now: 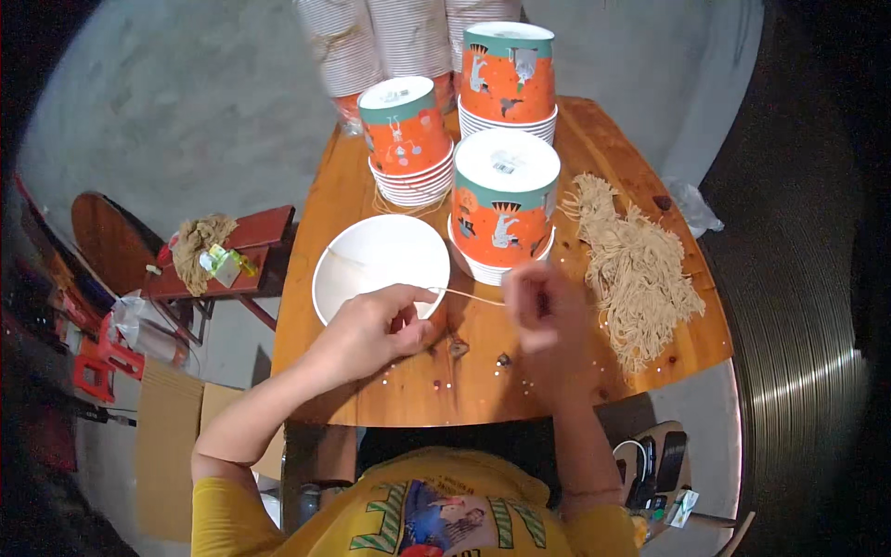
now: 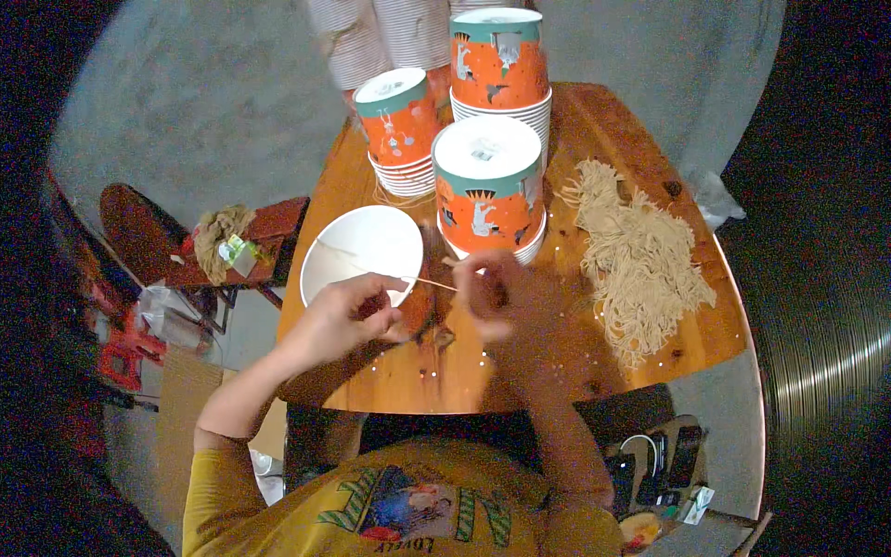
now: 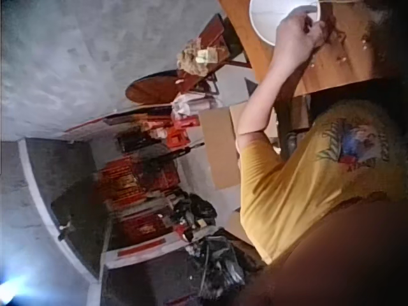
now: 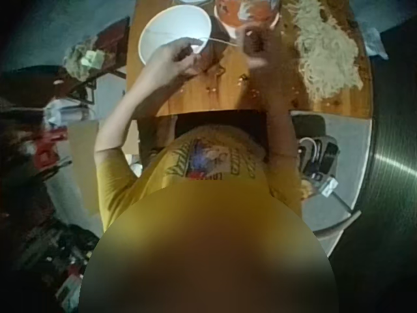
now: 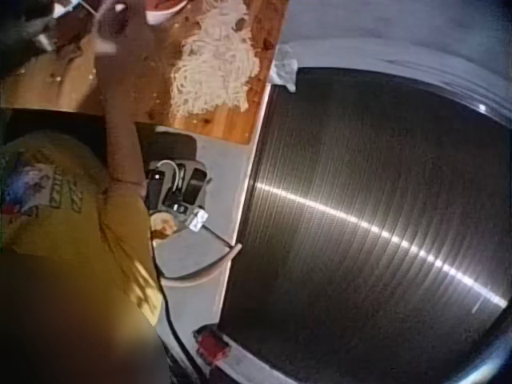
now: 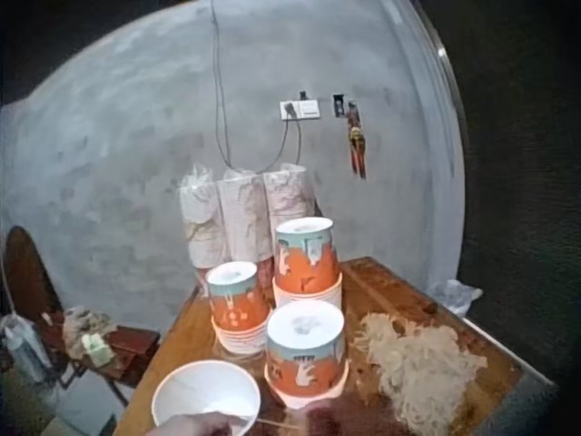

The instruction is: The person is threading and tying thin strings through holes in paper cups.

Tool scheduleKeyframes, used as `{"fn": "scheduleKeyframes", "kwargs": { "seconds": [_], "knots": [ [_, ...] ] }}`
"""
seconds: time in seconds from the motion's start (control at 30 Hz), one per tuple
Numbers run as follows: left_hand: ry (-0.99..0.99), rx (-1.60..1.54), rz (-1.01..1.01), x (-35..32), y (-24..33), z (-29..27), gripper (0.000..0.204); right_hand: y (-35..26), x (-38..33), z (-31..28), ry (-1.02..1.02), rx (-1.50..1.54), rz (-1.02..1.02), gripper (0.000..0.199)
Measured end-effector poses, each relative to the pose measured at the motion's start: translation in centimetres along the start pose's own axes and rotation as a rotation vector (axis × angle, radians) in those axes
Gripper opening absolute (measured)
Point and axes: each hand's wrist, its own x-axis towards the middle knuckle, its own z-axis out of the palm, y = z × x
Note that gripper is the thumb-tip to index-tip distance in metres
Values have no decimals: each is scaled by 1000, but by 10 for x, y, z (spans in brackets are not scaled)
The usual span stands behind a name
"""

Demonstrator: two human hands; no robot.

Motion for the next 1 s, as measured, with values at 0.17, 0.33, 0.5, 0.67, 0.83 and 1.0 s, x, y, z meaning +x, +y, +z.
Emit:
{"fn": "scheduleKeyframes", "kwargs": {
  "seconds": [0.17,0.33,0.5,0.67,0.83,1.0],
  "knots": [
    [-118,3,-26,3,0,-9,36,18,-30,43,-54,52,-58,10],
    [-146,-12,-46,4,2,-13,37,25,-32,59,-25,93,-26,17],
    [-154,-20,-45,4,4,-14,37,23,-31,61,-9,105,16,16],
    [-165,-46,-77,4,6,-14,37,25,-30,62,-8,110,11,15],
    [-174,-38,-68,4,11,-15,38,23,-30,65,-13,122,24,16],
    [-194,6,-67,4,5,-16,34,27,-30,70,-6,134,-3,17]
  ]
}}
